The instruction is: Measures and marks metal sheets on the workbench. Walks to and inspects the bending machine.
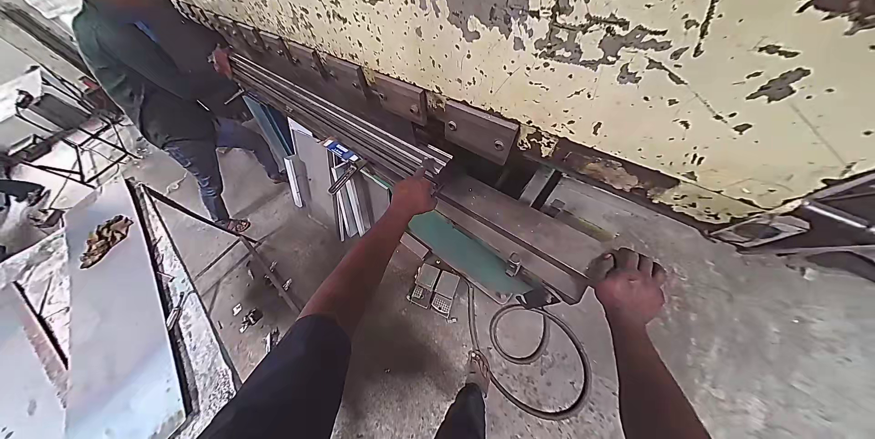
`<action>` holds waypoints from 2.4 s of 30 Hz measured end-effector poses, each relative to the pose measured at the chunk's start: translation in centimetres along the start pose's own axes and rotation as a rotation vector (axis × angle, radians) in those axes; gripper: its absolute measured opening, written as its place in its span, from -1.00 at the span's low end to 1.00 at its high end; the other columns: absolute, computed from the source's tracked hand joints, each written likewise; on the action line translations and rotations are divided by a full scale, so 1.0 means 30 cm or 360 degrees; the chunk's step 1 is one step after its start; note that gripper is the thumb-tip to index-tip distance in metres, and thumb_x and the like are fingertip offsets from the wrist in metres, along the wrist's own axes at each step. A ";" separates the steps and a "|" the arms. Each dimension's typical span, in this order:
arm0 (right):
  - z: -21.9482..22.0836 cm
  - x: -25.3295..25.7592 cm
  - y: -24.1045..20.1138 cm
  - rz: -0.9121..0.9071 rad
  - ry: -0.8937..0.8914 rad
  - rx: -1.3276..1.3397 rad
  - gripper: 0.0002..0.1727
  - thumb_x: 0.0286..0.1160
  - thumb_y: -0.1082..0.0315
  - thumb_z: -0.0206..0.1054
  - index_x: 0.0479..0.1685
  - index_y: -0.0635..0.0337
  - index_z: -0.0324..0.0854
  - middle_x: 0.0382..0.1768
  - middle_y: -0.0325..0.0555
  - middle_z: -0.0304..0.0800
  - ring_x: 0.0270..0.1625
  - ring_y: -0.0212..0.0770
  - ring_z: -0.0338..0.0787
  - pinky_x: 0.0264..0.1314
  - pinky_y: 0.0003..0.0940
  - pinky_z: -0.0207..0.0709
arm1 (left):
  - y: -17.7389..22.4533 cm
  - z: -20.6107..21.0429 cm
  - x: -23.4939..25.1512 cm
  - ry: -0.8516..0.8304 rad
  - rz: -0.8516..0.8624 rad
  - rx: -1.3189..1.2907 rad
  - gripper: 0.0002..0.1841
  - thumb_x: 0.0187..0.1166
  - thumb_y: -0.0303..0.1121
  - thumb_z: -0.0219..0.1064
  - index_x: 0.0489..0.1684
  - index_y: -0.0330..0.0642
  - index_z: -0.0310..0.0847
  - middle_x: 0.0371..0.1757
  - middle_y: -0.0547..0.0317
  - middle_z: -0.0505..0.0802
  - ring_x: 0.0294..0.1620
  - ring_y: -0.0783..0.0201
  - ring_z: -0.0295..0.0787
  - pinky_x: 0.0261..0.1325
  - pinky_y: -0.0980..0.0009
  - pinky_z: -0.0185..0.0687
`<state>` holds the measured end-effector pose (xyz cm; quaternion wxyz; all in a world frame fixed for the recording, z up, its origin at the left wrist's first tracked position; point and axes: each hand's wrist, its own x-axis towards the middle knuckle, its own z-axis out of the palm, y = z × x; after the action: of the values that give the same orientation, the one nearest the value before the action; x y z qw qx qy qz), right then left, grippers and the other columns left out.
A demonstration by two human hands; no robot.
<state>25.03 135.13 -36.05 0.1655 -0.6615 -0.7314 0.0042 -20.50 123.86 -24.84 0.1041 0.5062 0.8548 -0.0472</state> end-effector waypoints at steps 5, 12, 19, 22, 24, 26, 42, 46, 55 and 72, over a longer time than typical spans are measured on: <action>-0.011 -0.015 0.020 -0.0023 0.0029 0.0074 -0.28 0.70 -0.25 -0.15 0.46 0.10 0.56 0.49 0.27 0.59 0.61 0.37 0.51 0.32 0.43 0.52 | 0.032 -0.011 -0.010 -0.0053 -0.0037 -0.0091 -0.52 0.36 0.12 0.41 0.08 0.00 0.82 0.52 -0.03 0.69 0.14 -0.15 0.84 0.04 -0.33 0.73; 0.051 0.003 0.041 -0.0128 0.0152 0.0065 -0.27 0.66 -0.26 -0.29 0.26 0.04 0.63 0.39 0.22 0.67 0.54 0.34 0.57 0.30 0.37 0.54 | 0.012 -0.024 -0.022 -0.0069 0.0032 -0.0104 -0.50 0.39 0.05 0.34 0.23 0.00 0.77 0.67 0.04 0.56 0.23 -0.14 0.81 0.06 -0.32 0.73; 0.056 0.005 0.035 -0.0088 0.0137 0.0052 -0.26 0.67 -0.31 -0.32 0.31 -0.03 0.61 0.43 0.14 0.66 0.58 0.29 0.55 0.27 0.37 0.55 | 0.016 -0.017 -0.013 -0.0064 0.0024 -0.0057 -0.54 0.37 0.07 0.37 0.00 -0.11 0.82 0.70 0.04 0.52 0.11 -0.11 0.84 -0.04 -0.28 0.76; 0.050 0.006 0.033 -0.0069 0.0124 0.0059 -0.23 0.66 -0.34 -0.33 0.33 -0.03 0.61 0.45 0.14 0.65 0.59 0.29 0.54 0.27 0.37 0.55 | 0.021 -0.004 -0.014 -0.0069 0.0027 -0.0073 -0.45 0.38 0.09 0.36 0.17 -0.14 0.78 0.77 0.01 0.43 0.17 -0.10 0.83 0.02 -0.24 0.77; 0.045 0.005 0.029 -0.0053 0.0094 0.0059 -0.21 0.64 -0.35 -0.34 0.35 -0.03 0.60 0.47 0.14 0.64 0.61 0.31 0.52 0.27 0.39 0.55 | 0.023 0.015 -0.005 -0.0059 0.0010 -0.0094 -0.43 0.37 0.12 0.36 0.20 -0.11 0.78 0.85 0.07 0.30 0.14 -0.09 0.84 0.03 -0.22 0.77; 0.036 0.000 0.025 -0.0038 0.0084 0.0067 -0.22 0.64 -0.34 -0.32 0.36 -0.03 0.60 0.48 0.15 0.63 0.62 0.33 0.50 0.26 0.42 0.53 | 0.027 0.023 -0.010 -0.0039 -0.0003 -0.0122 -0.45 0.36 0.12 0.37 0.17 -0.08 0.80 0.87 0.10 0.26 0.11 -0.09 0.85 0.01 -0.22 0.78; 0.033 -0.003 0.026 -0.0062 0.0084 0.0078 -0.19 0.64 -0.35 -0.34 0.35 0.02 0.59 0.46 0.20 0.64 0.61 0.35 0.51 0.26 0.42 0.52 | -0.048 0.182 -0.060 0.0838 -0.0061 -0.1303 -0.72 0.66 -0.16 0.28 0.14 -0.04 0.79 0.64 0.13 0.58 0.42 0.09 0.70 0.35 -0.03 0.74; 0.018 -0.003 0.017 -0.0035 0.0066 0.0067 -0.21 0.63 -0.34 -0.32 0.37 0.00 0.59 0.48 0.16 0.63 0.63 0.34 0.49 0.25 0.42 0.53 | -0.076 0.294 -0.009 0.1169 -0.0904 -0.2340 -0.38 0.84 0.15 -0.05 0.64 -0.09 0.42 0.54 -0.18 0.63 0.48 -0.10 0.62 0.46 -0.18 0.56; -0.002 -0.008 0.000 -0.0021 0.0041 0.0039 -0.22 0.66 -0.32 -0.30 0.36 0.01 0.62 0.46 0.17 0.65 0.63 0.32 0.50 0.28 0.36 0.55 | -0.042 0.298 0.126 0.1312 -0.1182 -0.2941 -0.16 0.78 0.36 -0.32 0.72 -0.15 0.29 0.65 -0.16 0.53 0.66 -0.02 0.46 0.61 -0.14 0.42; -0.005 0.015 -0.007 -0.0038 0.0083 0.0040 -0.27 0.68 -0.26 -0.22 0.36 0.02 0.67 0.44 0.14 0.69 0.60 0.31 0.54 0.25 0.33 0.58 | 0.047 0.316 0.350 0.1437 -0.1221 -0.2866 -0.26 0.81 0.27 -0.14 0.74 -0.10 0.30 0.57 -0.10 0.63 0.56 0.03 0.58 0.57 -0.10 0.51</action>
<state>24.83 135.51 -35.75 0.1929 -0.6505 -0.7345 -0.0059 -22.91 131.76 -36.41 0.0917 -0.0878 0.6364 0.7608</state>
